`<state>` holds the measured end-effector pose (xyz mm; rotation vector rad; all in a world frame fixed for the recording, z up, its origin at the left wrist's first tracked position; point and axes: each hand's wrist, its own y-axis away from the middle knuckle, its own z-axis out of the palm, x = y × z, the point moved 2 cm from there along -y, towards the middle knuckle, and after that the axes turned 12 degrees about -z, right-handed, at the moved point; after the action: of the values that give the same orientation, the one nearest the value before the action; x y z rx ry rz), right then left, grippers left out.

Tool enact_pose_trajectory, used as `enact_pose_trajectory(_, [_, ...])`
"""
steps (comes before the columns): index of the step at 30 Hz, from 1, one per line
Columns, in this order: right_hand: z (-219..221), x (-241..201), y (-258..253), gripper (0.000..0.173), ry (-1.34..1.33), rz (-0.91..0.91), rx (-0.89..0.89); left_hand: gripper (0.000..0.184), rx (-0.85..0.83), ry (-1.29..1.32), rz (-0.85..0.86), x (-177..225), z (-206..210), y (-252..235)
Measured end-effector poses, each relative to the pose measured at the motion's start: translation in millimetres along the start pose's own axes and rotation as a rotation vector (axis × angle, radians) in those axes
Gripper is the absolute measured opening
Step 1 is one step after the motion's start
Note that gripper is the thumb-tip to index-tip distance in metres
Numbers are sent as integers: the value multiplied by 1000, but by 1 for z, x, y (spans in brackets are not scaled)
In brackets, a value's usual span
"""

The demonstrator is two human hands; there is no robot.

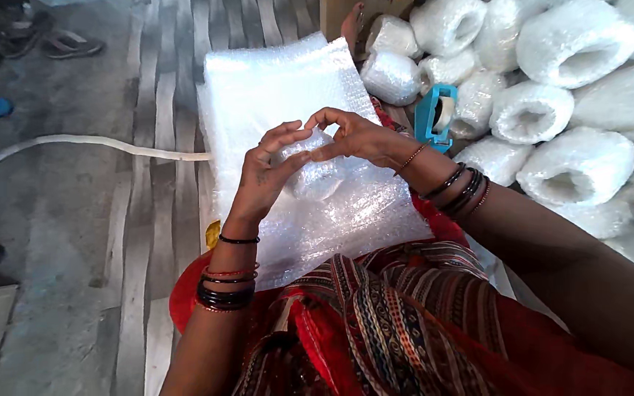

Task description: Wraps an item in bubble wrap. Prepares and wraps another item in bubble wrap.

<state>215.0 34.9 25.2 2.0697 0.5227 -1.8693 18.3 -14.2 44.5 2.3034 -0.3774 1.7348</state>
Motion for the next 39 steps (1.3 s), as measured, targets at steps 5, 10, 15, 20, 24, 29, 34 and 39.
enact_pose_trajectory(5, [-4,3,5,48,-61,-1,-21,28,-56,15,-8,-3,0,1])
enact_pose_trajectory(10, [-4,7,7,49,-80,-16,-24,25,-47,-8,-4,0,1,3])
enact_pose_trajectory(15, [-5,7,6,51,-56,-28,-33,30,-73,-172,44,3,-3,4])
enact_pose_trajectory(20, [-5,8,6,51,-99,-14,-52,54,-136,-169,42,-16,-11,-4])
enact_pose_trajectory(24, [-4,9,6,50,-74,-39,-24,52,-95,-98,73,-33,-12,-10])
enact_pose_trajectory(29, [1,-3,22,47,103,-116,114,48,-42,-93,123,-34,-11,-11])
enact_pose_trajectory(34, [19,-6,29,29,-56,-76,353,45,-52,-71,125,-21,-2,0])
enact_pose_trajectory(39, [26,9,14,41,-82,-92,285,47,21,-43,130,-43,-7,-15])
